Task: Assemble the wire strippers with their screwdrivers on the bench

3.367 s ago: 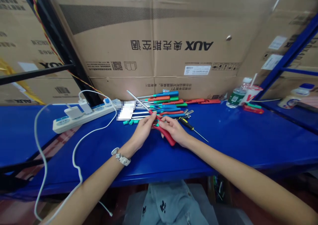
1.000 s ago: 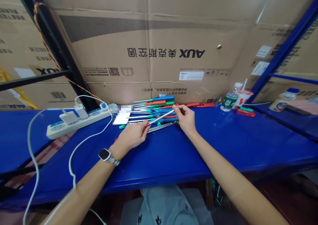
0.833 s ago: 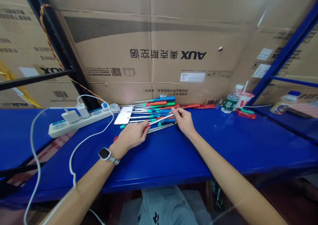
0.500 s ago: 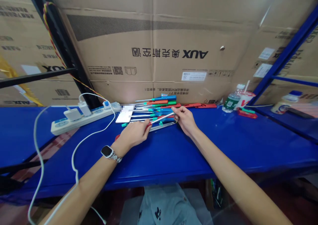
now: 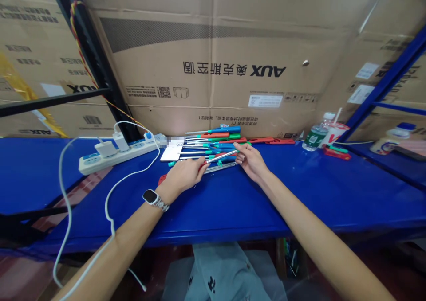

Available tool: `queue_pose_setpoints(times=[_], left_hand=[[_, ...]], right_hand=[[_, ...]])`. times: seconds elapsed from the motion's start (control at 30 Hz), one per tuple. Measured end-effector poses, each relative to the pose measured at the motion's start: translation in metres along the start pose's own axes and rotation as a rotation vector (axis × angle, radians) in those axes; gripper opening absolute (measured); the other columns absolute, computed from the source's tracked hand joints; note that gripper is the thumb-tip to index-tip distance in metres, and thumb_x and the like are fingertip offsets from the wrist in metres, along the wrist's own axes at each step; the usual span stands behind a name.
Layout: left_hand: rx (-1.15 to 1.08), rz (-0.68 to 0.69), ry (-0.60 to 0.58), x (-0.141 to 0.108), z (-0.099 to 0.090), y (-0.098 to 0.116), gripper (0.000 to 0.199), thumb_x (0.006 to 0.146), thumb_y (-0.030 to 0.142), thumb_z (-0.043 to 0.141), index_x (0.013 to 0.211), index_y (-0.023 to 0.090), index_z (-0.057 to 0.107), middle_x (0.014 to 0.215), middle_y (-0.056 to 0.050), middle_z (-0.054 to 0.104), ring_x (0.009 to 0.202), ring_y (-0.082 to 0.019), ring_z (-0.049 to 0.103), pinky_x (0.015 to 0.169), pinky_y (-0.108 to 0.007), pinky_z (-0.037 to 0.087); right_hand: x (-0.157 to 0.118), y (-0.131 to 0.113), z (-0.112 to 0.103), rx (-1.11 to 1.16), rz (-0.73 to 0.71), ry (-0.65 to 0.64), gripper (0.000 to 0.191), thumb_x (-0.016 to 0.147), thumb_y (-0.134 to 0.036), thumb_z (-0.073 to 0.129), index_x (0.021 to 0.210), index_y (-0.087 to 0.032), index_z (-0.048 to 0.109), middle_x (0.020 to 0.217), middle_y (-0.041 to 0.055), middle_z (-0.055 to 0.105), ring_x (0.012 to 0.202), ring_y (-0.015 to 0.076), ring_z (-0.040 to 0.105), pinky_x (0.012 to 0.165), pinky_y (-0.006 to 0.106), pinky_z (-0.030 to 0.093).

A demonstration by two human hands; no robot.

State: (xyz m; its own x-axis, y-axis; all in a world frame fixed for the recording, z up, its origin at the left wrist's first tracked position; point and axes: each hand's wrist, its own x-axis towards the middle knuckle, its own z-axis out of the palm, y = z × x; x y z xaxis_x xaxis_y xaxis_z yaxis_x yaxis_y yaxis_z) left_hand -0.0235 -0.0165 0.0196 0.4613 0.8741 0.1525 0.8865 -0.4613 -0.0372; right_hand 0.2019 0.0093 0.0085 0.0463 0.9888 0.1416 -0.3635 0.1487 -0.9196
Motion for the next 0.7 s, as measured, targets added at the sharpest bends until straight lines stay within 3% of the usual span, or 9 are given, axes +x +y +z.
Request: queue_pose_setpoints(times=[0.2,0.43,0.57,0.7], left_hand=[[-0.02,0.002,0.022,-0.0002,0.0009,-0.0005,0.035,0.108,0.04,0.029,0.103,0.019,0.056,0.085,-0.011,0.072,0.076,-0.028,0.07,0.066,-0.032,0.044],[-0.006,0.009,0.018,0.0007,0.0032,-0.003,0.035,0.108,0.04,0.028,0.103,0.019,0.056,0.086,-0.011,0.073,0.076,-0.028,0.07,0.064,-0.032,0.042],[-0.011,0.005,0.037,0.0008,0.0035,-0.0047,0.035,0.108,0.041,0.028,0.102,0.019,0.056,0.084,-0.01,0.072,0.076,-0.028,0.07,0.064,-0.032,0.043],[-0.028,0.005,0.043,0.0014,0.0047,-0.0072,0.035,0.107,0.042,0.029,0.101,0.02,0.056,0.081,-0.009,0.072,0.075,-0.026,0.07,0.064,-0.031,0.043]], right_hand=[[0.0018,-0.0041,-0.0046,-0.059,-0.086,0.096,0.05,0.057,-0.057,0.089,0.062,-0.023,0.051,0.05,-0.0071,0.046,0.048,0.0091,0.038,0.048,0.026,0.032],[0.0009,-0.0062,-0.0079,-0.217,-0.101,0.126,0.052,0.06,-0.065,0.085,0.058,-0.021,0.057,0.052,-0.0024,0.059,0.048,0.0089,0.046,0.049,0.024,0.036],[-0.0008,-0.0047,-0.0042,-0.254,-0.15,0.105,0.048,0.063,-0.063,0.083,0.062,-0.02,0.063,0.055,-0.0014,0.062,0.049,0.0095,0.048,0.052,0.025,0.039],[0.0,-0.0032,-0.005,-0.156,-0.082,0.047,0.044,0.057,-0.057,0.088,0.068,-0.019,0.068,0.061,-0.0015,0.065,0.054,0.0091,0.05,0.056,0.025,0.04]])
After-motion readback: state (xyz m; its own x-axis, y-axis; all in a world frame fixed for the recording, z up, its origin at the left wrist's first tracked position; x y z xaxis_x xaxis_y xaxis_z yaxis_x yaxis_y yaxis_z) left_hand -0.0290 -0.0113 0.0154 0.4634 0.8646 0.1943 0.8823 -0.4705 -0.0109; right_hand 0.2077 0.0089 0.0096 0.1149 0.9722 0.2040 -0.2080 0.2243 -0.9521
